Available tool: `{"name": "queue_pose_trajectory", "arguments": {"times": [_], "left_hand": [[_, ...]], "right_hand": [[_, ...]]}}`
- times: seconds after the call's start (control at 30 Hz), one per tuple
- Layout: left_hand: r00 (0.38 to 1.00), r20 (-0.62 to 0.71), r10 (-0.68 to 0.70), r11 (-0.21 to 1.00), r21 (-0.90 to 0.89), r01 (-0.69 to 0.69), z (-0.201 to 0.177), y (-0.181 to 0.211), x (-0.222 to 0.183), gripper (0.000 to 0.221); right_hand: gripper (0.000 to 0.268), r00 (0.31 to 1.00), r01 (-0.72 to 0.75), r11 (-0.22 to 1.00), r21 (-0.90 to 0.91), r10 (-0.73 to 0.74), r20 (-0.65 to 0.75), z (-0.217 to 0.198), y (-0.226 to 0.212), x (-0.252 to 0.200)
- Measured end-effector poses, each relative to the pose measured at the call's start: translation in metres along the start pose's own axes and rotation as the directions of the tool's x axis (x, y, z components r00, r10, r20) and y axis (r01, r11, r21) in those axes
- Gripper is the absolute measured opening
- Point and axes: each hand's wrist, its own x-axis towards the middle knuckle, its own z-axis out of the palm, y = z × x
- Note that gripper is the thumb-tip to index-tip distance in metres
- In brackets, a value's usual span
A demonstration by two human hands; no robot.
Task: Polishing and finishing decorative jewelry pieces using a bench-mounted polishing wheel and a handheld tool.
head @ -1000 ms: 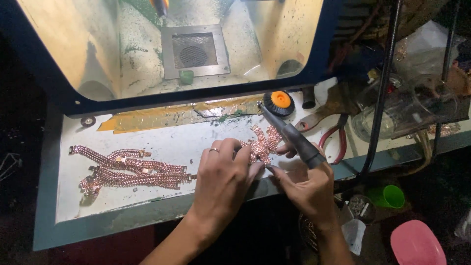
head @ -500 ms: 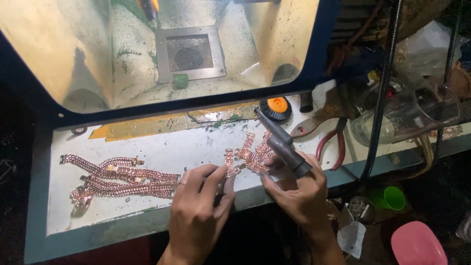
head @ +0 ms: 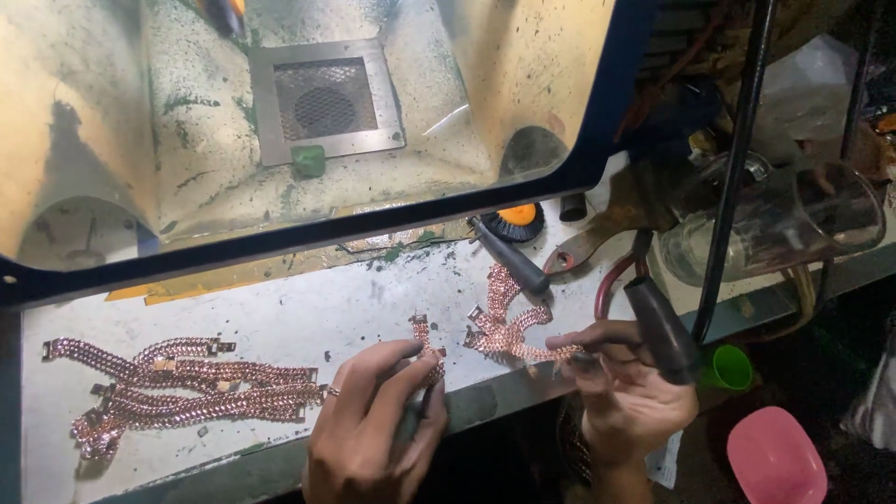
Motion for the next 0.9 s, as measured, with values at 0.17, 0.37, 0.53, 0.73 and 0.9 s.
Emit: {"name": "queue_pose_trajectory", "arguments": {"times": [0.17,0.37,0.53,0.73,0.9], "left_hand": [[1.0,0.002,-0.013,0.994,-0.109,0.013,-0.001,-0.005,0.0,0.016],[0.968,0.095,-0.234,0.931,-0.266,0.251,-0.01,-0.011,-0.002,0.019],[0.916,0.129,-0.379,0.856,-0.327,0.4,-0.013,-0.012,-0.003,0.015],[0.798,0.212,-0.564,0.602,-0.556,0.573,-0.017,-0.017,-0.007,0.016],[0.783,0.253,-0.568,0.567,-0.57,0.595,-0.02,-0.017,-0.016,0.019]], "right_hand": [[0.04,0.991,-0.134,0.989,0.062,0.135,-0.004,0.002,-0.015,0.003],[0.03,0.987,-0.004,1.0,-0.015,0.007,0.162,0.017,-0.049,0.02],[0.063,0.947,0.181,0.983,-0.005,-0.173,0.27,0.04,-0.077,0.04],[0.056,0.777,0.253,0.965,-0.063,-0.164,0.608,0.049,-0.071,0.053],[0.053,0.767,0.087,0.969,-0.229,0.082,0.636,0.029,-0.059,0.028]]}}
